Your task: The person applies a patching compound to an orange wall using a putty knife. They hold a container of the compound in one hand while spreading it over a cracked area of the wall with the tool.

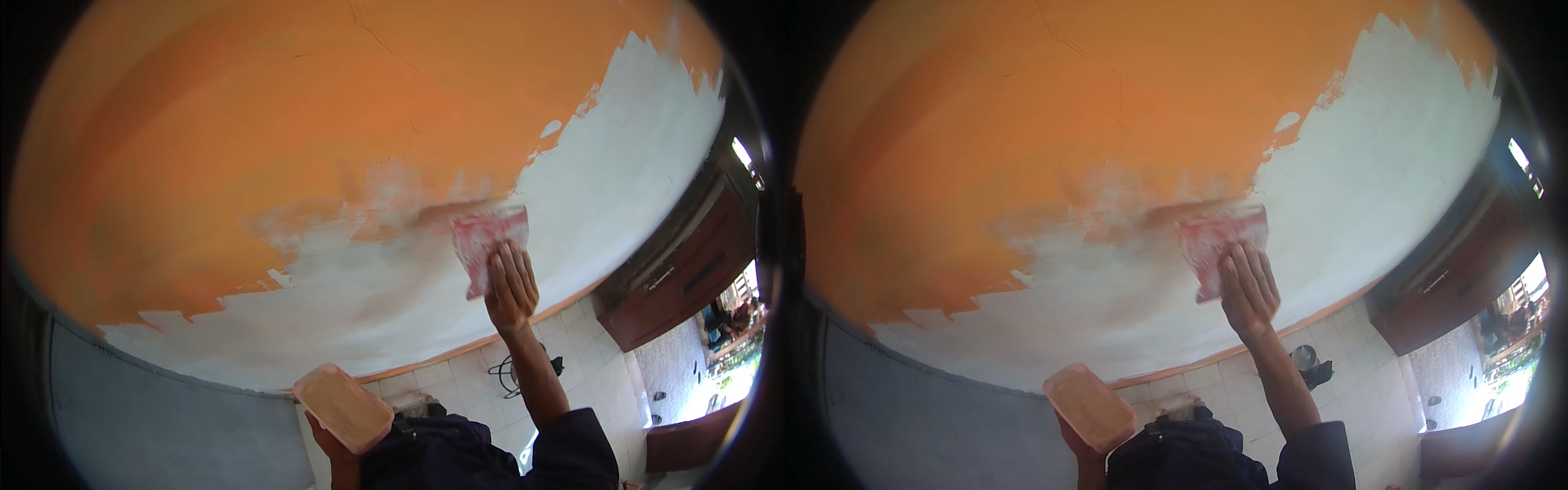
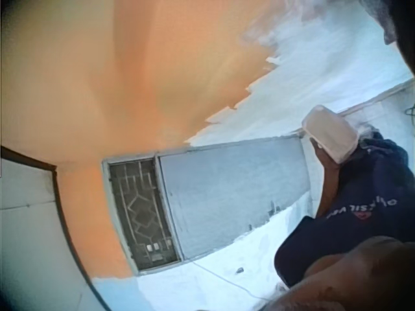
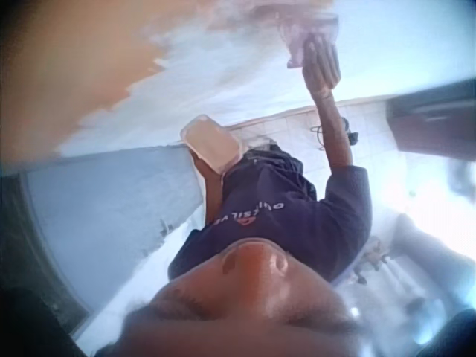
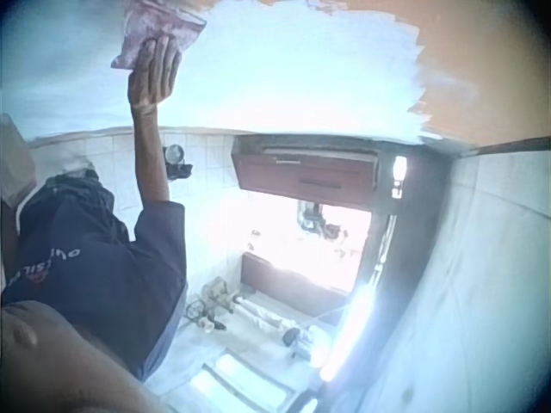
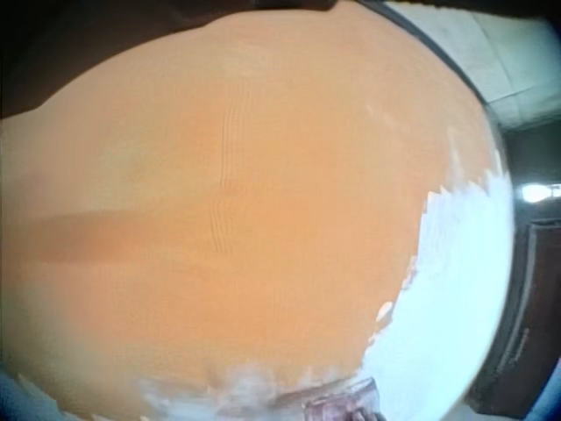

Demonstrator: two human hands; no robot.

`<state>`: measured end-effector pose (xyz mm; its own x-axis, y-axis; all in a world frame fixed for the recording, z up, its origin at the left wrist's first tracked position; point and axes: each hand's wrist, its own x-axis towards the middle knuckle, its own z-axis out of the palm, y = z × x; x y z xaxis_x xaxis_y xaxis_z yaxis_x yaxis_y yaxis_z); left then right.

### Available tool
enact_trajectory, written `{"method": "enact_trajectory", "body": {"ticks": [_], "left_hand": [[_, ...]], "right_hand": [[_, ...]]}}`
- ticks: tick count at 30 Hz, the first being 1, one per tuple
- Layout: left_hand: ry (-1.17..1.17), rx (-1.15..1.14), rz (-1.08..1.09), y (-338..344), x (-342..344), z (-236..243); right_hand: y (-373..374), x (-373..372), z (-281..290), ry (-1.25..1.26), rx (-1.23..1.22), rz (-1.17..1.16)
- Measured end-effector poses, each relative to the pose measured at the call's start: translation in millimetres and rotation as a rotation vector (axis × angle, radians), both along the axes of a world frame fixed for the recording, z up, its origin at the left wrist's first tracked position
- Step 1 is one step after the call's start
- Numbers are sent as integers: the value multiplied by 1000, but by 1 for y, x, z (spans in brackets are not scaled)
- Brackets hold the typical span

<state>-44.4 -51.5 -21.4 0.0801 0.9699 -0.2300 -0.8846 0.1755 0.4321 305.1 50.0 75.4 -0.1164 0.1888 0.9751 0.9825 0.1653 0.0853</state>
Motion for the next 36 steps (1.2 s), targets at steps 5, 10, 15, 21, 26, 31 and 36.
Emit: {"method": "enact_trajectory", "body": {"ticks": [5,10,15,21,26,31,36], "left_hand": [[-12,1,-5,8,1,-19],[-22,-8,17,1,8,-13],[-114,-44,-41,0,1,-20],[-92,5,-37,5,4,-24],[-87,45,-21,10,8,-28],[-79,-16,19,6,4,-24],[-29,12,-21,7,-2,-31]], "right_hand": [[20,-13,-27,-1,-103,28],[-22,-23,-106,106,-290,102],[-35,-30,-59,113,-213,94],[36,-55,-3,29,68,104],[60,-53,-59,33,-184,38],[29,-43,-136,-4,-419,91],[-19,-41,-164,92,-544,217]]}}
